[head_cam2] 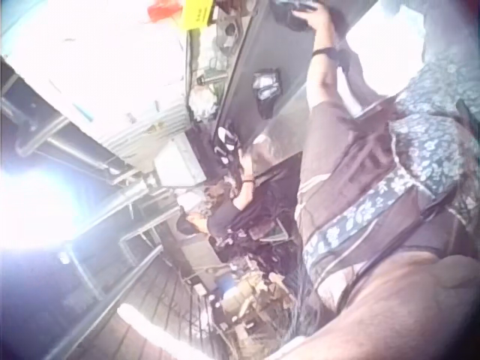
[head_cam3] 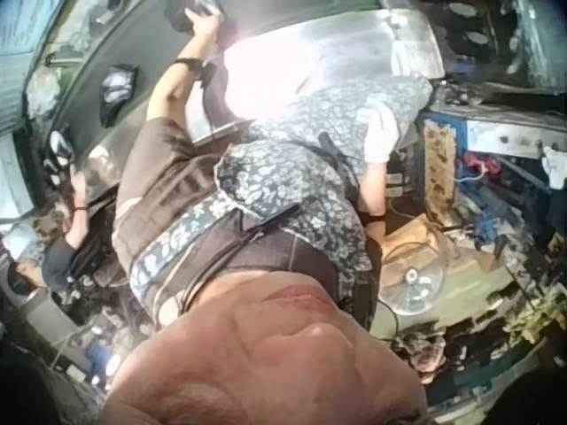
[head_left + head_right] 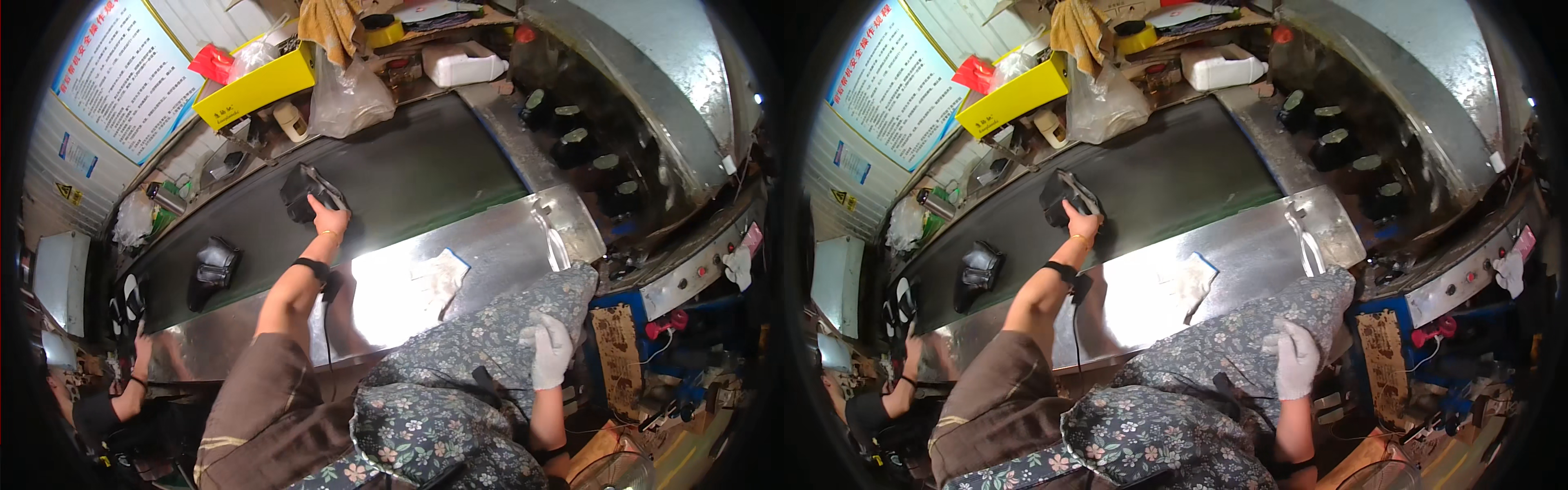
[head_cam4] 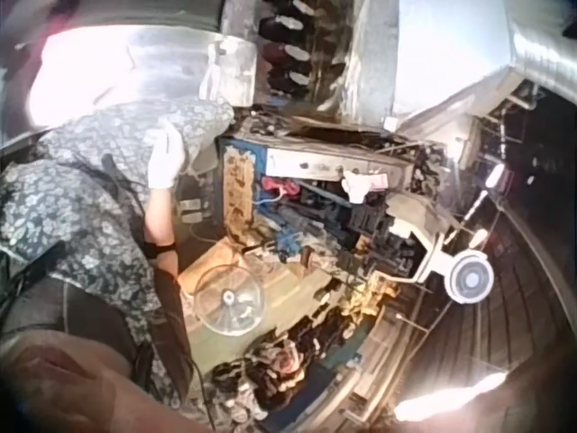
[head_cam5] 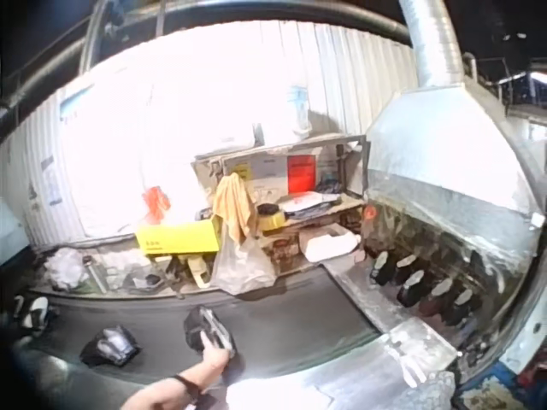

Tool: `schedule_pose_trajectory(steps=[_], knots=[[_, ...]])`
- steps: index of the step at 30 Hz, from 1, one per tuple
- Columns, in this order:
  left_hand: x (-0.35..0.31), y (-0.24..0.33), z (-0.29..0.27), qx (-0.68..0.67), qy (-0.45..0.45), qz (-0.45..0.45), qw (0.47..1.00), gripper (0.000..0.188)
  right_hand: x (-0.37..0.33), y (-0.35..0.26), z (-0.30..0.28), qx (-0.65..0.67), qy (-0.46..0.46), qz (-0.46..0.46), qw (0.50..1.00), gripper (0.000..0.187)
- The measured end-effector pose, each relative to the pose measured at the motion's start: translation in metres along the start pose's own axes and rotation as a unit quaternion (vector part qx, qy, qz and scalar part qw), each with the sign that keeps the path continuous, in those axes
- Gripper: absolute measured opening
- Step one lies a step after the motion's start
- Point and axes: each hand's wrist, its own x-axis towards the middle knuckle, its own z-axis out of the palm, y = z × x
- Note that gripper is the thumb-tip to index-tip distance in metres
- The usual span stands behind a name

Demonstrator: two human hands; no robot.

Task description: Cleaning a workstation and inspecting shoe components in a factory.

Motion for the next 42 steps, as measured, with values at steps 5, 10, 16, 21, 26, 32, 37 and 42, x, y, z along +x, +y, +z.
schedule_pose_trajectory(steps=[5, 10, 16, 21, 26, 32, 37, 42], knots=[[-0.04, -0.025, -0.04, -0.154, -0.28, 0.072, 0.945, 0.117, -0.001, -0.014, 0.004, 0.062, -0.018, 0.014, 0.998, 0.025], [-0.201, 0.015, -0.05, -0.236, -0.534, 0.157, 0.796, 0.11, 0.011, -0.06, 0.002, 0.048, -0.062, -0.03, 0.996, 0.063], [-0.298, 0.043, -0.012, -0.012, -0.673, 0.492, 0.552, 0.106, 0.012, -0.142, -0.043, -0.291, 0.127, -0.247, 0.915, 0.041], [-0.353, 0.087, 0.085, -0.188, -0.697, 0.31, 0.619, 0.067, -0.042, -0.13, -0.057, -0.456, 0.049, -0.356, 0.814, 0.037], [-0.409, 0.088, 0.132, -0.149, -0.681, 0.273, 0.662, 0.035, -0.058, -0.126, -0.075, -0.43, 0.09, -0.379, 0.814, 0.036], [-0.416, 0.08, 0.107, -0.209, -0.473, 0.498, 0.696, 0.051, -0.048, -0.107, -0.084, -0.308, 0.071, -0.277, 0.908, 0.052], [-0.394, 0.101, 0.081, -0.068, -0.478, 0.644, 0.593, 0.055, -0.093, -0.054, -0.055, -0.117, 0.058, -0.073, 0.989, 0.07], [-0.408, 0.132, 0.128, -0.066, -0.548, 0.513, 0.657, 0.048, -0.075, -0.059, -0.076, -0.061, 0.148, 0.067, 0.985, 0.028]])
